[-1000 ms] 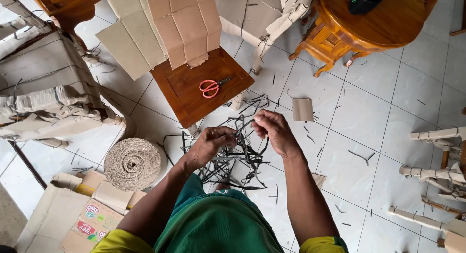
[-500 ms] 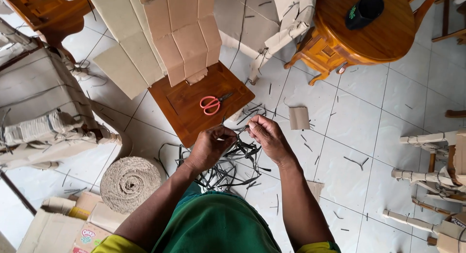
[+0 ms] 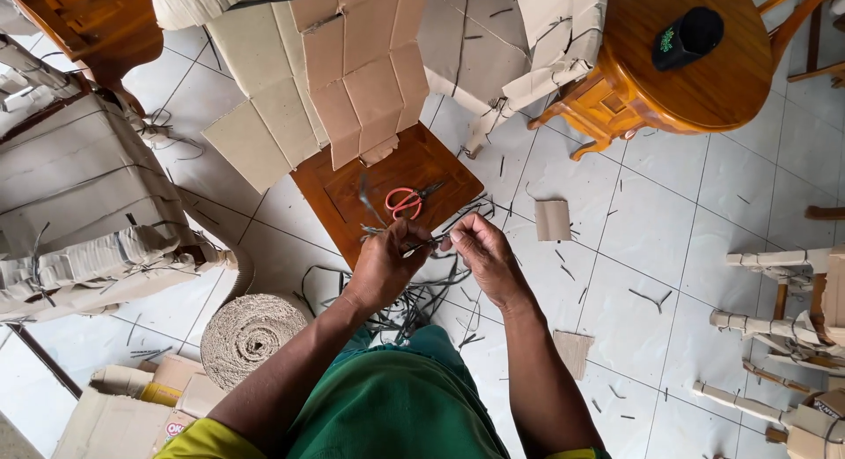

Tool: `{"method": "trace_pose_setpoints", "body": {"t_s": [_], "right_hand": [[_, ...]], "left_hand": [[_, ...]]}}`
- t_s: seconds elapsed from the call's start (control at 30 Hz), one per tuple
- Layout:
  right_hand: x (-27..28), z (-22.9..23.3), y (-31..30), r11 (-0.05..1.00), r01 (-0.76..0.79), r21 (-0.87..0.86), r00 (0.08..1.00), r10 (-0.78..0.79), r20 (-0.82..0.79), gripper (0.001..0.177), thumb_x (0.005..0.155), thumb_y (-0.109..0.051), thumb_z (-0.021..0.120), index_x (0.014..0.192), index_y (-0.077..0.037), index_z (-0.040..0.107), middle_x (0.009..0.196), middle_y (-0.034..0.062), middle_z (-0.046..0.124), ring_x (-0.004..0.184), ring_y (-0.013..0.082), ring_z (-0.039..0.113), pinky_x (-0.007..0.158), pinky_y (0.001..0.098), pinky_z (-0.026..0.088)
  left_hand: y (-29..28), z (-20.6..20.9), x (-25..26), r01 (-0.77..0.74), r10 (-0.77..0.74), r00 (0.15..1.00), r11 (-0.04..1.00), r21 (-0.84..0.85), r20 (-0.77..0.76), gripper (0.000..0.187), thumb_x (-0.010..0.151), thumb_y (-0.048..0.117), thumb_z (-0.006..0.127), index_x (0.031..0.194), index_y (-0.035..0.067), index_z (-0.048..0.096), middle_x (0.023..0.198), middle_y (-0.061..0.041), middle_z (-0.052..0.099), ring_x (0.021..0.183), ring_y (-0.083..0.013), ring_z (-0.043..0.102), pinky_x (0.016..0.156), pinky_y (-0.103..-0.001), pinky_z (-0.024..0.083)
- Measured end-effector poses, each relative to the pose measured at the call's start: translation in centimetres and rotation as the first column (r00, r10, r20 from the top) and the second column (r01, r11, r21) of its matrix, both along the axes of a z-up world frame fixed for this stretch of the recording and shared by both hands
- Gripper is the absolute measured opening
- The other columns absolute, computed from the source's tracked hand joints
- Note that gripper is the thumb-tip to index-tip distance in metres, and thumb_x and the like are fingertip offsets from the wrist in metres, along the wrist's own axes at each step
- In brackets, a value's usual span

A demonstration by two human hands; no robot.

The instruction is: Tying plastic strings around cardboard-wrapped furniture to secure the packaging for transport.

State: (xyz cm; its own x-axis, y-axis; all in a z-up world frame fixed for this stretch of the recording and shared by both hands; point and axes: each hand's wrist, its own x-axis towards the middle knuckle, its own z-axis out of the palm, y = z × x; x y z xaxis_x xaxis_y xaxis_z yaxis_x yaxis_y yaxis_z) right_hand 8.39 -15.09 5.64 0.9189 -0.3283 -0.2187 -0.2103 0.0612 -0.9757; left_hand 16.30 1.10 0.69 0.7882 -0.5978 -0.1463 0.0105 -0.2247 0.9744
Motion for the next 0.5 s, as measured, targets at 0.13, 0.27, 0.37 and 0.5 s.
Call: {"method": "trace_pose_setpoints", "body": {"t_s": [0.13,0.27,0.37,0.5], "right_hand": [[0.9,-2.6,-1.2,0.994,-0.077,-0.083,0.997,0.077,-0.003,0.013,0.096,-0.014,0.07,0.096,-0.005,0.062,0.075,0.0072,0.062,0.069,0.0084,0.051,0.063,0.0208,0.042],[1.7,-1.3,-0.9,0.984,-0.116,-0.132,0.993,0.114,-0.024,0.01,0.096,-0.012,0.072,0.096,-0.003,0.067,0.066,0.0024,0.054,0.061,0.0065,0.044,0.056,0.0209,0.037],[2.1,-0.9,-0.8,0.984,-0.109,-0.144,0.994,0.109,-0.003,0.011,0.097,-0.013,0.071,0.1,-0.003,0.068,0.065,0.0018,0.055,0.061,0.0063,0.044,0.056,0.0208,0.037],[2.3,-0.4,-1.4,0.969,-0.126,-0.212,0.992,0.129,0.001,0.015,0.099,-0.012,0.065,0.111,-0.005,0.071,0.061,-0.0007,0.054,0.058,0.0049,0.042,0.056,0.0188,0.036]], "left_hand": [[0.6,-0.8,0.5,-0.116,-0.019,0.903,0.952,0.285,0.43,0.016,0.093,0.025,0.07,0.109,0.023,0.068,0.089,-0.006,0.079,0.084,-0.0332,0.076,0.074,-0.047,0.059],[-0.1,-2.4,0.9,-0.359,0.004,0.601,0.895,0.265,0.799,0.018,0.092,0.025,0.067,0.106,0.027,0.057,0.064,0.001,0.066,0.052,-0.0239,0.068,0.052,-0.039,0.056],[-0.4,-2.3,1.7,-0.359,0.038,0.662,0.893,0.273,0.749,0.016,0.092,0.024,0.069,0.103,0.023,0.058,0.062,-0.002,0.067,0.053,-0.027,0.069,0.052,-0.04,0.056],[-2.1,-1.2,2.8,-0.199,0.175,0.977,0.955,0.221,0.125,0.012,0.091,0.028,0.066,0.098,0.025,0.074,0.073,0.0,0.077,0.079,-0.0356,0.074,0.068,-0.047,0.055]]}}
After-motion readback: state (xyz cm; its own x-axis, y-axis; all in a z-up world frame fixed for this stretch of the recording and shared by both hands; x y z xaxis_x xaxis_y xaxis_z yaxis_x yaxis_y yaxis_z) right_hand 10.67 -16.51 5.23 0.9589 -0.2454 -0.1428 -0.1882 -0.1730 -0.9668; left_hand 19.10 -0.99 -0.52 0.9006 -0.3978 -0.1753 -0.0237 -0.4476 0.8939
